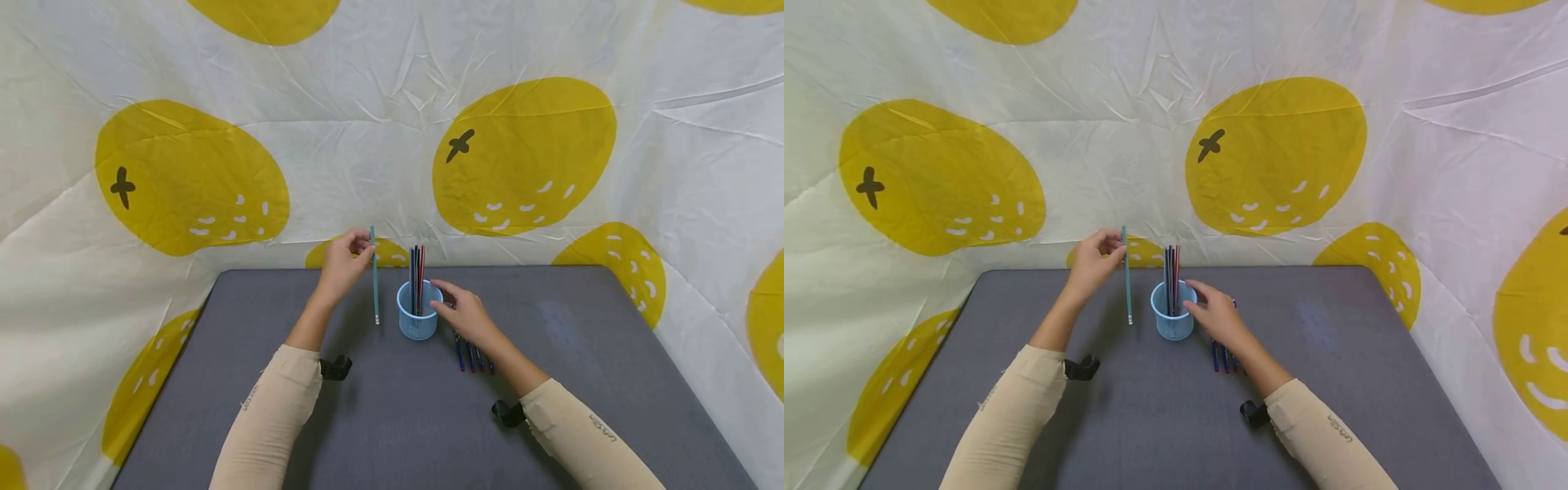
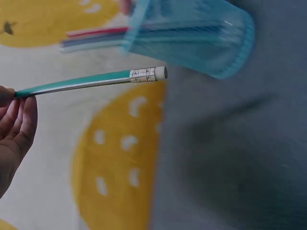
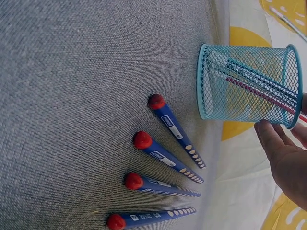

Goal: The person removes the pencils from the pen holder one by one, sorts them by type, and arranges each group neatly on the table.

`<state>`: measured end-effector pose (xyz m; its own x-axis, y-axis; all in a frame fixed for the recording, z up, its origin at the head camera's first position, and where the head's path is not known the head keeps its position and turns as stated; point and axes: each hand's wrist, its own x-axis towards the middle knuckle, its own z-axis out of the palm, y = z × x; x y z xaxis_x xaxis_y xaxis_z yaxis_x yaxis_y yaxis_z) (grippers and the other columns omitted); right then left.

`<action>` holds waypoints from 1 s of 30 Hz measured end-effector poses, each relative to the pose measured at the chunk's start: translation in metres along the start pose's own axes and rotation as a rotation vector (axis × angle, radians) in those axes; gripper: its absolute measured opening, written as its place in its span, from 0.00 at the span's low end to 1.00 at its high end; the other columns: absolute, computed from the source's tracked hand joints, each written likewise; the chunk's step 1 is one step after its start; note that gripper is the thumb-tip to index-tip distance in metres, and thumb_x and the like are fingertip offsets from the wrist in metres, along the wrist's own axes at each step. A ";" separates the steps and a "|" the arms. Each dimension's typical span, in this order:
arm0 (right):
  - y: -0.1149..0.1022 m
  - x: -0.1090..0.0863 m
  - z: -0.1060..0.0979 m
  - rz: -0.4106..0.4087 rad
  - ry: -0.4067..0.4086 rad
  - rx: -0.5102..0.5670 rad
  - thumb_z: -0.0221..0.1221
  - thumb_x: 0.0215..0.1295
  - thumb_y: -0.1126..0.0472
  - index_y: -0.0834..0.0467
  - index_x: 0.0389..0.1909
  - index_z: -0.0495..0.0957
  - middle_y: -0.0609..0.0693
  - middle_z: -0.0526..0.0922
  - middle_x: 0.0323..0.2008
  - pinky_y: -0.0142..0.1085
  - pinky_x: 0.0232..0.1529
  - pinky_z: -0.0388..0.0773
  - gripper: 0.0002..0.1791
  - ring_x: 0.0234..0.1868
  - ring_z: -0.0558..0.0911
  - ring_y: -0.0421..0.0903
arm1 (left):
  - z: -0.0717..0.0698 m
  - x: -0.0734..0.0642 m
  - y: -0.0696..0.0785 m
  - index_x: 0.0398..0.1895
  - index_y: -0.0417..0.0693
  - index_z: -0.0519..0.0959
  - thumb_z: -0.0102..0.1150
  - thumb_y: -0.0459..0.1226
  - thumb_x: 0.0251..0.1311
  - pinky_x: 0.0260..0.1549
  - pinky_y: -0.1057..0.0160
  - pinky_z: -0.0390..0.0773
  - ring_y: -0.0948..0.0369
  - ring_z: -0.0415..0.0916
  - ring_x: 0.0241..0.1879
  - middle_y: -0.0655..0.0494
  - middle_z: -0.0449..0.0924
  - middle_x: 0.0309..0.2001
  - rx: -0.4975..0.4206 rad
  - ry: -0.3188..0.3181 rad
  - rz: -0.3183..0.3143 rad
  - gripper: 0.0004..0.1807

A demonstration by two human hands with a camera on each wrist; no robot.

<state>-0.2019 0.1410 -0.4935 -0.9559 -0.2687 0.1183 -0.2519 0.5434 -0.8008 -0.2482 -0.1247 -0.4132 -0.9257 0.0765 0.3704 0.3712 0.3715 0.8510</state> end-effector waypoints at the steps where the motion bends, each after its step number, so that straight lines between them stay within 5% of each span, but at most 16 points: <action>1: 0.000 0.000 0.000 0.000 0.001 0.000 0.61 0.75 0.58 0.57 0.73 0.71 0.65 0.79 0.65 0.57 0.61 0.81 0.27 0.62 0.82 0.63 | 0.001 -0.002 -0.006 0.50 0.31 0.81 0.65 0.27 0.66 0.30 0.66 0.88 0.52 0.82 0.34 0.41 0.83 0.37 0.015 -0.009 -0.016 0.12; 15: 0.000 -0.001 0.000 0.010 0.002 -0.019 0.61 0.75 0.57 0.55 0.73 0.71 0.64 0.77 0.67 0.56 0.60 0.82 0.27 0.61 0.82 0.62 | 0.026 -0.025 -0.069 0.47 0.30 0.83 0.65 0.27 0.64 0.24 0.67 0.86 0.64 0.80 0.25 0.40 0.86 0.36 0.066 -0.074 -0.153 0.11; 30: 0.001 -0.003 -0.001 -0.002 0.000 -0.014 0.61 0.75 0.56 0.55 0.73 0.72 0.62 0.79 0.66 0.55 0.60 0.83 0.28 0.61 0.83 0.61 | 0.054 -0.036 -0.100 0.41 0.30 0.84 0.67 0.26 0.61 0.21 0.62 0.87 0.64 0.80 0.17 0.43 0.87 0.31 0.031 -0.200 -0.366 0.07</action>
<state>-0.1998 0.1432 -0.4936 -0.9556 -0.2694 0.1198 -0.2555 0.5539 -0.7924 -0.2554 -0.1147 -0.5316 -0.9931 0.1114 -0.0369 0.0153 0.4350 0.9003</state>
